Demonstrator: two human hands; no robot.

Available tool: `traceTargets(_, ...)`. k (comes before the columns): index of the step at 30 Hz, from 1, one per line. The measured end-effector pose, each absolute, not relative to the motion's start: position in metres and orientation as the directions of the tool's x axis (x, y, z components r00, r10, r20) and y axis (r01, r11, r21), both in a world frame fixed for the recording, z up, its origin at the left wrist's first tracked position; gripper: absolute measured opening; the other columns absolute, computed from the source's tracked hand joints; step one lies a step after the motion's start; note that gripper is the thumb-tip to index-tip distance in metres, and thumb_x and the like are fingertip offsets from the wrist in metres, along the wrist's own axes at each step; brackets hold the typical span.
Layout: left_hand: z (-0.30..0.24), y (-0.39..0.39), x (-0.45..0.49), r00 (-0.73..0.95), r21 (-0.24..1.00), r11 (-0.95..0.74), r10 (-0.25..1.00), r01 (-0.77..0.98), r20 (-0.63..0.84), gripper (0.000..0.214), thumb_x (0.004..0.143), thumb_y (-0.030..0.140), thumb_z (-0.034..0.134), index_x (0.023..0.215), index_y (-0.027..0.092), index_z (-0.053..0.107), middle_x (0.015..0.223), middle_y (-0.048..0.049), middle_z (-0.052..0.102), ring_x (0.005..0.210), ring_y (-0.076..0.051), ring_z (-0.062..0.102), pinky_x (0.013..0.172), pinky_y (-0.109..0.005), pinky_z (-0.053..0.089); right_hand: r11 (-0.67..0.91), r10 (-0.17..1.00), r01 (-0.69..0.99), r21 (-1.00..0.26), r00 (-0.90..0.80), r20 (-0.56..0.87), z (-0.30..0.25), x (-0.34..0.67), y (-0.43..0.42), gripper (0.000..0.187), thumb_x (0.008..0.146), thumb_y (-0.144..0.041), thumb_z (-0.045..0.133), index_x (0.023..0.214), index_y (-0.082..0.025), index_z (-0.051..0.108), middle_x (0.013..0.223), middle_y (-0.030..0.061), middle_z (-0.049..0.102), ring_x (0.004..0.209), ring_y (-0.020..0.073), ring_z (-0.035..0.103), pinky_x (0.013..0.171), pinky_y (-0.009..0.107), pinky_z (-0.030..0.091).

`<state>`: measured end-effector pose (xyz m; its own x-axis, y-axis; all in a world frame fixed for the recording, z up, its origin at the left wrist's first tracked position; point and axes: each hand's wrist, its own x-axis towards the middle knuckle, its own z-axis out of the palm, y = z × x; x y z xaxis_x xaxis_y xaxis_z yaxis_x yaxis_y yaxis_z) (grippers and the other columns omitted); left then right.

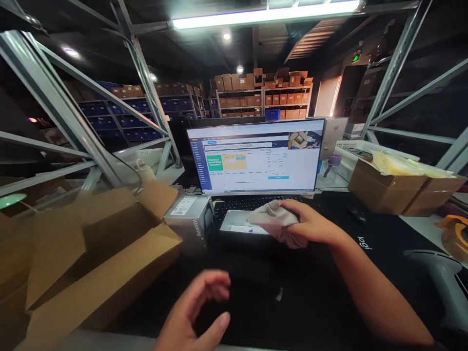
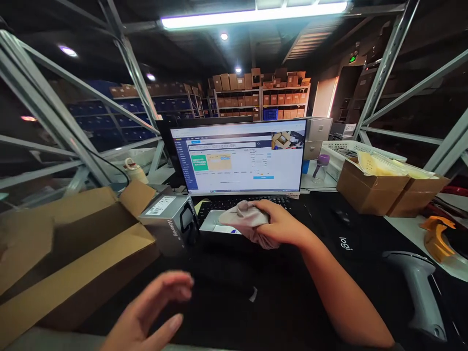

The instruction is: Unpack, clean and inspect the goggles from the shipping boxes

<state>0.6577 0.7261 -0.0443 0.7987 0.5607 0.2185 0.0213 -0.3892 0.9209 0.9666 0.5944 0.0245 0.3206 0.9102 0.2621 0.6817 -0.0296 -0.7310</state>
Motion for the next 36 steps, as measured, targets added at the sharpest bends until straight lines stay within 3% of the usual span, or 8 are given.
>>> traceTargets(3,-0.020,0.729,0.689,0.702,0.526,-0.849,0.401,0.044,0.588,0.077,0.076,0.026,0.076,0.144,0.032,0.041,0.152,-0.0103,0.043,0.136,-0.032,0.047,0.112,-0.051,0.042,0.076,0.897,0.814,-0.576,0.196,0.395,0.021,0.949,0.592,0.078,0.066,-0.007,0.061,0.141,-0.025,0.054,0.125,0.0076,0.061,0.114,0.0259,0.060,0.100,0.040,0.048)
traceTargets(6,-0.010,0.729,0.727,0.752,0.289,-0.957,0.212,0.030,0.624,0.097,0.070,0.022,0.081,0.152,0.029,0.030,0.163,-0.0143,0.026,0.146,-0.038,0.033,0.115,-0.057,0.038,0.128,0.883,0.885,-0.448,0.104,0.457,0.013,0.928,0.595,0.074,0.069,-0.003,0.059,0.140,-0.023,0.051,0.123,0.0086,0.061,0.111,0.0234,0.060,0.097,0.038,0.049)
traceTargets(10,-0.012,0.734,0.765,0.824,0.402,-0.916,0.214,-0.019,0.525,0.090,0.068,0.018,0.076,0.148,0.027,0.036,0.136,-0.0116,0.061,0.117,-0.030,0.064,0.097,-0.045,0.055,0.216,0.851,0.891,-0.398,0.027,0.524,0.005,0.918,0.601,0.063,0.074,-0.001,0.061,0.132,-0.024,0.051,0.124,0.0063,0.062,0.113,0.0205,0.059,0.100,0.036,0.049)
traceTargets(15,-0.018,0.754,0.781,0.685,0.613,-0.790,0.439,-0.014,0.581,0.052,0.071,0.019,0.069,0.121,0.024,0.055,0.113,-0.0056,0.069,0.101,-0.024,0.068,0.085,-0.035,0.057,0.176,0.668,0.926,-0.333,0.136,0.732,0.016,0.943,0.598,0.070,0.073,-0.023,0.083,0.134,-0.025,0.049,0.137,0.0101,0.054,0.127,0.0262,0.053,0.107,0.042,0.046)
traceTargets(19,-0.026,0.761,0.782,0.527,0.727,-0.686,0.607,-0.030,0.595,0.049,0.070,0.028,0.074,0.112,0.022,0.051,0.098,-0.0027,0.066,0.085,-0.020,0.067,0.071,-0.029,0.056,0.153,0.406,0.919,-0.362,0.276,0.871,0.018,0.947,0.600,0.017,0.089,-0.024,0.070,0.105,-0.026,0.063,0.103,0.0034,0.067,0.097,0.0183,0.065,0.086,0.033,0.057)
traceTargets(25,-0.039,0.755,0.784,0.551,0.746,-0.652,0.576,-0.136,0.603,0.046,0.071,0.029,0.075,0.109,0.022,0.050,0.100,-0.0030,0.066,0.090,-0.020,0.067,0.075,-0.030,0.056,0.269,0.470,0.807,-0.526,0.367,0.803,0.003,0.932,0.617,0.033,0.082,-0.029,0.078,0.112,-0.026,0.065,0.113,0.0061,0.061,0.095,0.0174,0.066,0.071,0.026,0.064)
traceTargets(30,-0.034,0.758,0.782,0.642,0.747,-0.654,0.524,-0.118,0.560,0.053,0.069,0.022,0.075,0.115,0.022,0.049,0.111,-0.0056,0.066,0.101,-0.023,0.066,0.088,-0.038,0.056,0.332,0.498,0.700,-0.632,0.439,0.748,0.002,0.938,0.617,0.026,0.075,-0.026,0.084,0.096,-0.024,0.069,0.114,0.0065,0.057,0.095,0.0199,0.068,0.069,0.029,0.066)
traceTargets(36,-0.024,0.756,0.768,0.690,0.544,-0.820,0.290,-0.178,0.663,0.079,0.070,0.024,0.080,0.137,0.028,0.040,0.145,-0.0117,0.047,0.135,-0.031,0.047,0.111,-0.053,0.042,0.244,0.393,0.919,-0.310,0.198,0.898,-0.005,0.924,0.617,0.016,0.082,-0.006,0.067,0.085,-0.021,0.068,0.112,0.0073,0.060,0.089,0.0170,0.068,0.077,0.031,0.062)
